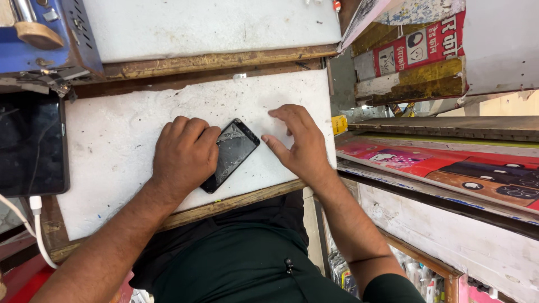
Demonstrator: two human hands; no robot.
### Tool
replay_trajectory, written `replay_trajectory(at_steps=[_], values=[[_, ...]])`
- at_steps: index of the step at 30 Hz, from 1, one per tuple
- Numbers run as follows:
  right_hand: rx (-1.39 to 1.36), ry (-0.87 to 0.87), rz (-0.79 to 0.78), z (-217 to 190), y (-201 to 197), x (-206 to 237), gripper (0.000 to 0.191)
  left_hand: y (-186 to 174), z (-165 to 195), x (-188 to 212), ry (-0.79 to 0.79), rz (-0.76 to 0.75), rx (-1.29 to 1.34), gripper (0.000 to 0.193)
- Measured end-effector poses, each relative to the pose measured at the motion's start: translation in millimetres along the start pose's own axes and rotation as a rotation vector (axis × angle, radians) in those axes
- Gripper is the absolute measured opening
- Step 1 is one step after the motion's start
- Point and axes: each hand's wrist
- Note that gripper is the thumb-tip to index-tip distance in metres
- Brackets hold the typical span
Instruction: The person applies a screen protector to a smartphone by smoothing the surface with a small blue tool and fingers. They repeatedly press and rub the screen to remove bubbles and ensure adhesion, occasionally lifting the protector to adjust alignment.
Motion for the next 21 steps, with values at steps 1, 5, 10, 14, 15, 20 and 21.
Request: replay_trajectory(at_steps=[1, 5, 10, 14, 15, 20, 21], values=[[0.002, 0.046, 0.038, -3.0, 1.2, -0.9, 0.046, -1.3, -0.4, -2.1, -0.002, -0.017, 0.007, 0.022], [0.164, -0.106, 0.055, -11.0, 8.3, -7.2, 0.055, -12.4, -4.7, -18.2, -0.016, -0.207, 0.097, 0.027], [0.209, -0.206, -0.209, -17.9, 24.4, -15.1, 0.080, -28.1, -12.4, -53.8, 0.163, -0.354, 0.008, 0.022], [0.226, -0.173, -0.189, -19.0, 31.0, -15.1, 0.078, -30.1, -7.2, -83.7, 0.329, -0.273, -0.146, 0.005], [0.209, -0.165, -0.184, -19.0, 31.4, -14.7, 0.078, -27.7, -5.1, -92.7, 0.348, -0.222, -0.146, 0.004], [0.055, -0.077, -0.163, -21.3, 32.5, -11.8, 0.085, -10.1, 7.4, -129.9, 0.418, -0.011, -0.190, 0.008], [0.003, -0.023, -0.161, -21.8, 32.7, -11.4, 0.089, -7.7, 9.7, -134.8, 0.395, 0.000, -0.195, 0.008]])
Point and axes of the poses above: each hand's wrist, its own x-axis away from the middle knuckle, its own y-axis out of the palm, z = x × y, and after that the axes turned 5 degrees about z, right-handed
